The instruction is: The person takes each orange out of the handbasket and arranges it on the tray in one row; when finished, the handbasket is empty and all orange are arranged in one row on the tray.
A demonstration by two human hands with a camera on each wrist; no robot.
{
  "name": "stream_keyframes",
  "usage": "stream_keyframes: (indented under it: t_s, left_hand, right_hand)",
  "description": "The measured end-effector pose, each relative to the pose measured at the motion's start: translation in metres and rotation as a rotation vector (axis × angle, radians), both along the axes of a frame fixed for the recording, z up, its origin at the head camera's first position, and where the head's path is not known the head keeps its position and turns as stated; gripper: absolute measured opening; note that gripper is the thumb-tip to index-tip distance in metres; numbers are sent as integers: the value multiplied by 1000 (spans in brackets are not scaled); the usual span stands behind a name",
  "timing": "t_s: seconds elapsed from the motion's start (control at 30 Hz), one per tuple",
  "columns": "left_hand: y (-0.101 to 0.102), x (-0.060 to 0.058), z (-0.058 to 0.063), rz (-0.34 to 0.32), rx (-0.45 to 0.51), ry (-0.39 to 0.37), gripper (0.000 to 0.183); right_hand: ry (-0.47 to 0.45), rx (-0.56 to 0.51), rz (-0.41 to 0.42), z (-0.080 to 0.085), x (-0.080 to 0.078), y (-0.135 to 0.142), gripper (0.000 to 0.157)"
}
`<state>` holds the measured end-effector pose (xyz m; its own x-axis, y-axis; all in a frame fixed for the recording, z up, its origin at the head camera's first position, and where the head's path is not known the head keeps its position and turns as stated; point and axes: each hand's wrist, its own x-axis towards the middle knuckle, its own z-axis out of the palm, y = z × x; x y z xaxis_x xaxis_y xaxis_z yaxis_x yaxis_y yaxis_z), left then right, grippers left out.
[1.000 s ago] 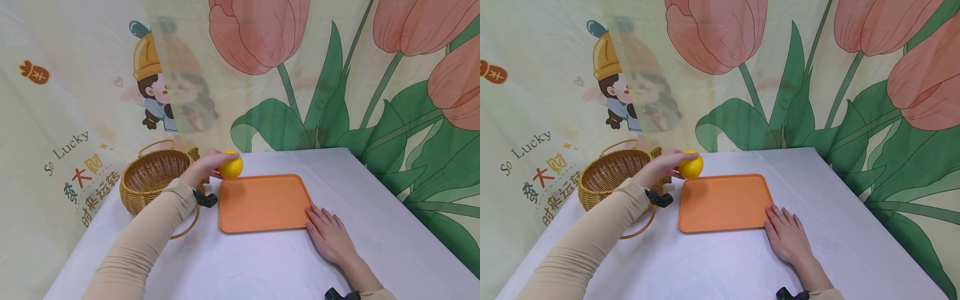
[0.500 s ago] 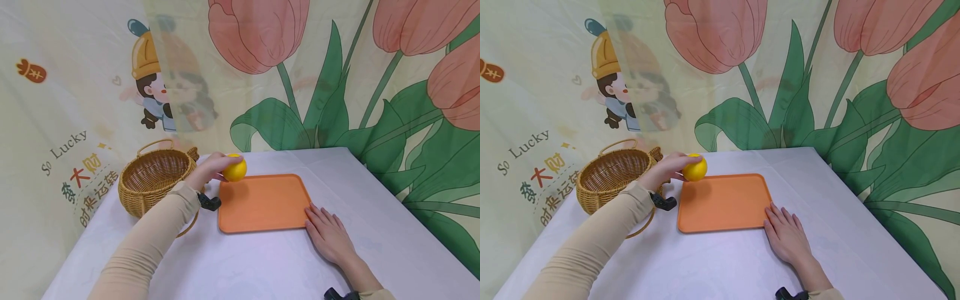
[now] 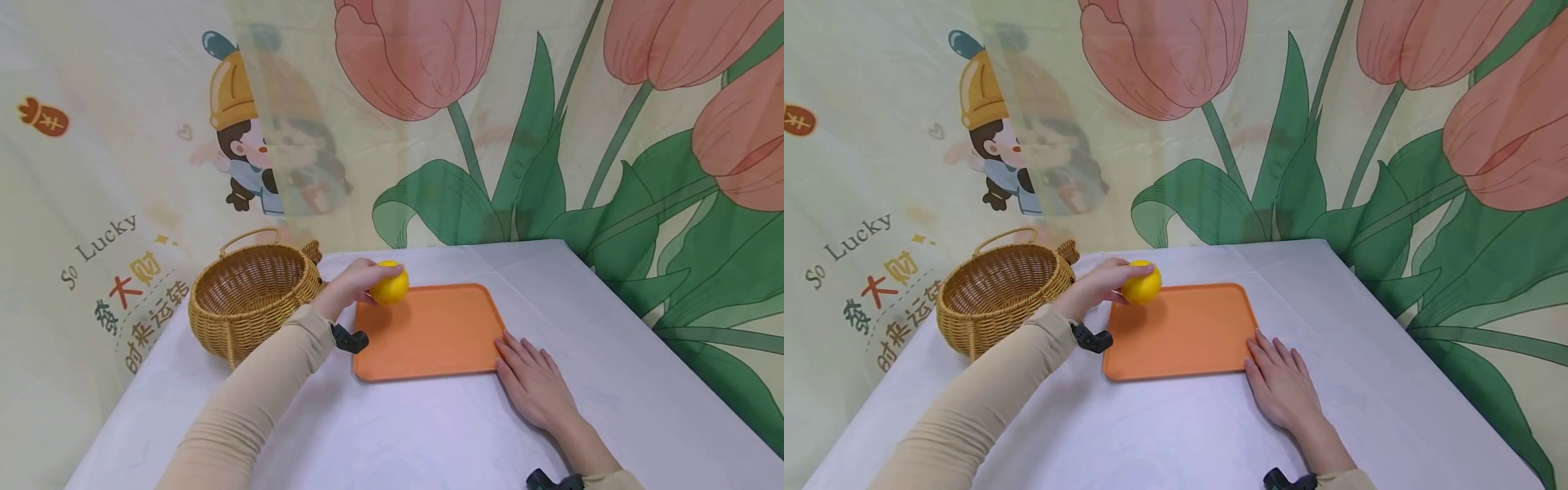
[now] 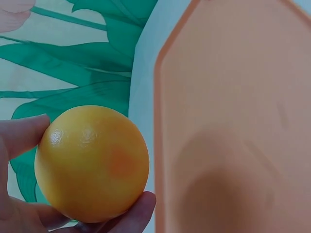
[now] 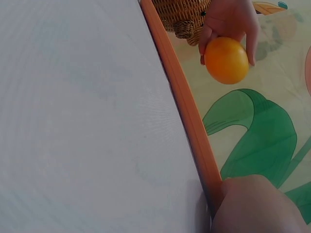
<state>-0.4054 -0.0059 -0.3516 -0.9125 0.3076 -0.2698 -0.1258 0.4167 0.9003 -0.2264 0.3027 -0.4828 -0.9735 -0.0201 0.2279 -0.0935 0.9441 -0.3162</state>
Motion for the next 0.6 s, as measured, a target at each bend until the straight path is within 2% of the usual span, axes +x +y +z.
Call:
stream_keyframes:
  t_s: [0.3, 0.6]
  left_hand:
    - [12, 4, -9, 13, 9, -4, 72]
    - [22, 5, -17, 21, 32, 16, 66]
  right_hand:
    - [0, -2, 0, 0, -1, 0, 61]
    - [-4, -3, -5, 0, -1, -1, 61]
